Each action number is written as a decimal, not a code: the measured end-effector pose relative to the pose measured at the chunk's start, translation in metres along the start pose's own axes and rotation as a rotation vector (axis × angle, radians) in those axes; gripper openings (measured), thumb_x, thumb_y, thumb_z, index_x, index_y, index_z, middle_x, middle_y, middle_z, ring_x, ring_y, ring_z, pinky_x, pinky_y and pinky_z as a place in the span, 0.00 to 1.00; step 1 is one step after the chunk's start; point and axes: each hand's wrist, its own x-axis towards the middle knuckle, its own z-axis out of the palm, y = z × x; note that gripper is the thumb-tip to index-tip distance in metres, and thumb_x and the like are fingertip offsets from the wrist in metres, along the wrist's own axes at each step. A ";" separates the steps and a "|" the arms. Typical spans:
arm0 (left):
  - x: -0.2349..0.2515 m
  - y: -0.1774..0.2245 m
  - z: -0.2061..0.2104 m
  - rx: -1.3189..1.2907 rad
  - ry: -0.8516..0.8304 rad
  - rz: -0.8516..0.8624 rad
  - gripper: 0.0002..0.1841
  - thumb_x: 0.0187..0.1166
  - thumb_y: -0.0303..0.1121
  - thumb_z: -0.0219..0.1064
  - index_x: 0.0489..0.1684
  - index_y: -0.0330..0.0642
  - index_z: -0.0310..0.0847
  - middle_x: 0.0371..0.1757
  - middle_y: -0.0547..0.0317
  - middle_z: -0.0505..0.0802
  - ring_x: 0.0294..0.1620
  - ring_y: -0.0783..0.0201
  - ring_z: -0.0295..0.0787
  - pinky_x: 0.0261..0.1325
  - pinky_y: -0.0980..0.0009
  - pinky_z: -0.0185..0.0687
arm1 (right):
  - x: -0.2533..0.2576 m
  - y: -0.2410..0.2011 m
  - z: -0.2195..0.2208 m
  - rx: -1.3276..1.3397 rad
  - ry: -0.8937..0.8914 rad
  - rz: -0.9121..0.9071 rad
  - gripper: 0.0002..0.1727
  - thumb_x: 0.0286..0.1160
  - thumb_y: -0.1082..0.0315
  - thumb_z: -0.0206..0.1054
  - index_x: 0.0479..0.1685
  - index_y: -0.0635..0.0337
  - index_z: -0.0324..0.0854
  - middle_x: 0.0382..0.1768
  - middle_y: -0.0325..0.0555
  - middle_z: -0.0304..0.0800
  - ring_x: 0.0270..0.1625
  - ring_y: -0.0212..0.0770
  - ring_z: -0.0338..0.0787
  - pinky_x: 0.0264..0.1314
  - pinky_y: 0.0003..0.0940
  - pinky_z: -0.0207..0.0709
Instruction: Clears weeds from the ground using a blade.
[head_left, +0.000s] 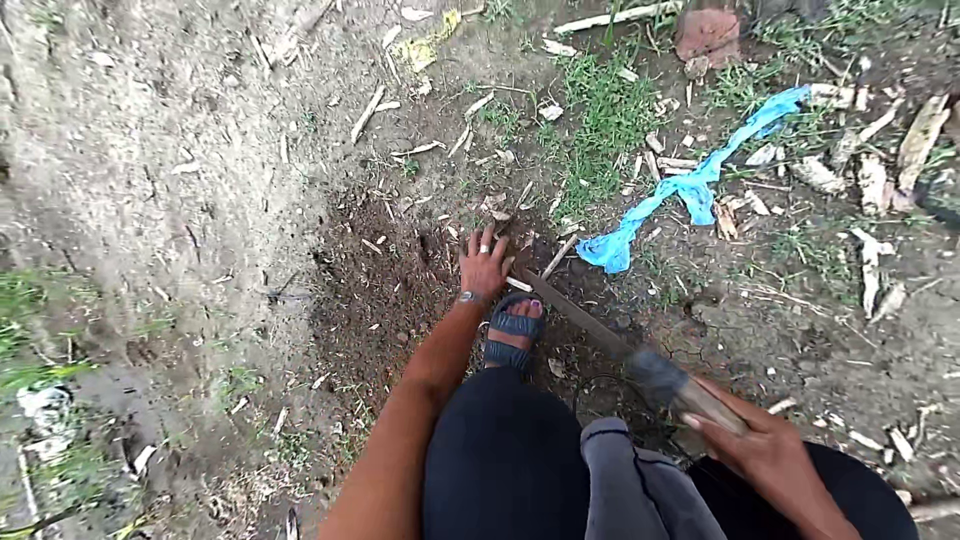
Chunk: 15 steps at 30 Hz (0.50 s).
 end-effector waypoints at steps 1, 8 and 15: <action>-0.010 -0.004 0.001 -0.027 -0.009 -0.027 0.21 0.88 0.44 0.63 0.77 0.53 0.81 0.88 0.39 0.72 0.82 0.29 0.71 0.65 0.31 0.79 | -0.009 0.001 -0.011 0.166 0.007 0.118 0.30 0.61 0.66 0.78 0.68 0.67 0.83 0.40 0.43 0.96 0.26 0.31 0.90 0.28 0.29 0.88; 0.012 -0.031 -0.028 -0.146 -0.139 -0.543 0.23 0.92 0.37 0.49 0.83 0.41 0.68 0.71 0.28 0.85 0.62 0.28 0.90 0.60 0.29 0.84 | 0.062 -0.025 0.037 0.469 -0.074 0.374 0.25 0.72 0.62 0.68 0.68 0.63 0.81 0.27 0.41 0.89 0.19 0.34 0.84 0.20 0.30 0.81; 0.088 -0.050 -0.089 -0.132 -0.593 -0.306 0.39 0.93 0.62 0.40 0.87 0.36 0.61 0.69 0.24 0.86 0.73 0.26 0.83 0.74 0.26 0.71 | 0.083 -0.021 0.088 0.430 -0.020 0.275 0.25 0.70 0.71 0.74 0.68 0.71 0.80 0.30 0.39 0.92 0.20 0.28 0.85 0.23 0.25 0.83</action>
